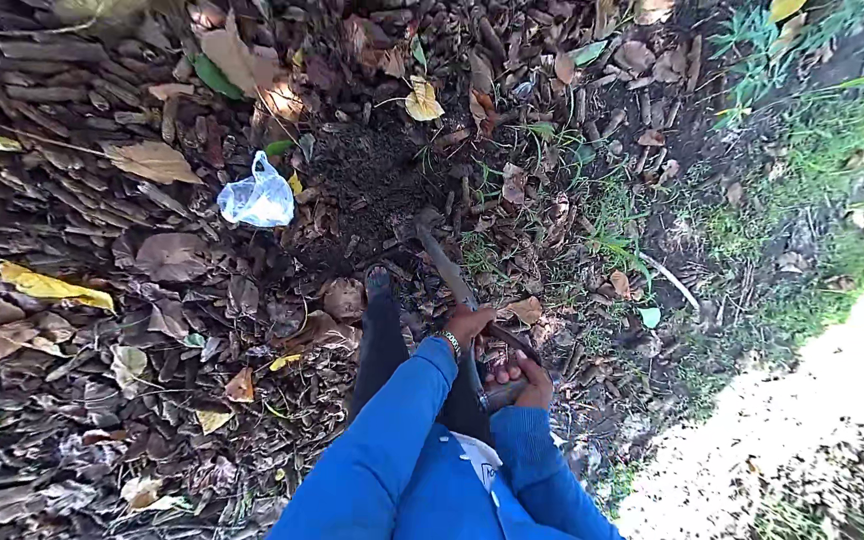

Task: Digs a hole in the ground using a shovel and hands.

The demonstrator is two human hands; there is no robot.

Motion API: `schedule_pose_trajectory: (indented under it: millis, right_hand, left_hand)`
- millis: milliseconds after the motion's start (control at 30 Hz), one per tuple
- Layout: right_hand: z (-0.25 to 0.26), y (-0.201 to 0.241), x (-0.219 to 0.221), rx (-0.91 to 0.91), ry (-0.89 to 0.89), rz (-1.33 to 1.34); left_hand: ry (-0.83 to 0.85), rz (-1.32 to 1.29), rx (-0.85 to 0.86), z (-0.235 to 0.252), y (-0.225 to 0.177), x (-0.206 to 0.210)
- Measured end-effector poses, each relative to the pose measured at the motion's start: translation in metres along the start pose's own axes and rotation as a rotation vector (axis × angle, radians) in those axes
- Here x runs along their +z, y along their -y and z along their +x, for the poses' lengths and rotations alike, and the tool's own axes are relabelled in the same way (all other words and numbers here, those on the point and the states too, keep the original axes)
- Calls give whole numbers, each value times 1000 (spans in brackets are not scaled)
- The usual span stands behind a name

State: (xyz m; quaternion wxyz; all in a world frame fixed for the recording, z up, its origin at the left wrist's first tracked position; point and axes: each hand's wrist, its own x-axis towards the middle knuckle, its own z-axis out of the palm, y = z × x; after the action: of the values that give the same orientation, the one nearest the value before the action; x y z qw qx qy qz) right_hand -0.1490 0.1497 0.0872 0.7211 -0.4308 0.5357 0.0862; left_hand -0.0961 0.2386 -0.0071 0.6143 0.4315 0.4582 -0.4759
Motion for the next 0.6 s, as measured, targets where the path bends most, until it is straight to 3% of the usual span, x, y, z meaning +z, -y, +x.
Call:
schedule_pose_trajectory:
  millis: [233,400,600]
  right_hand:
    - [-16,-5,22,-36,22,34]
    - [-1,4,2,-32,68,5]
    - [28,48,-3,10,20,-1]
  left_hand:
    - [21,69,-104,-7,-19,-17]
    - [-39,93,-116,1,-15,1]
    - [-108,82,-87,11,-29,43]
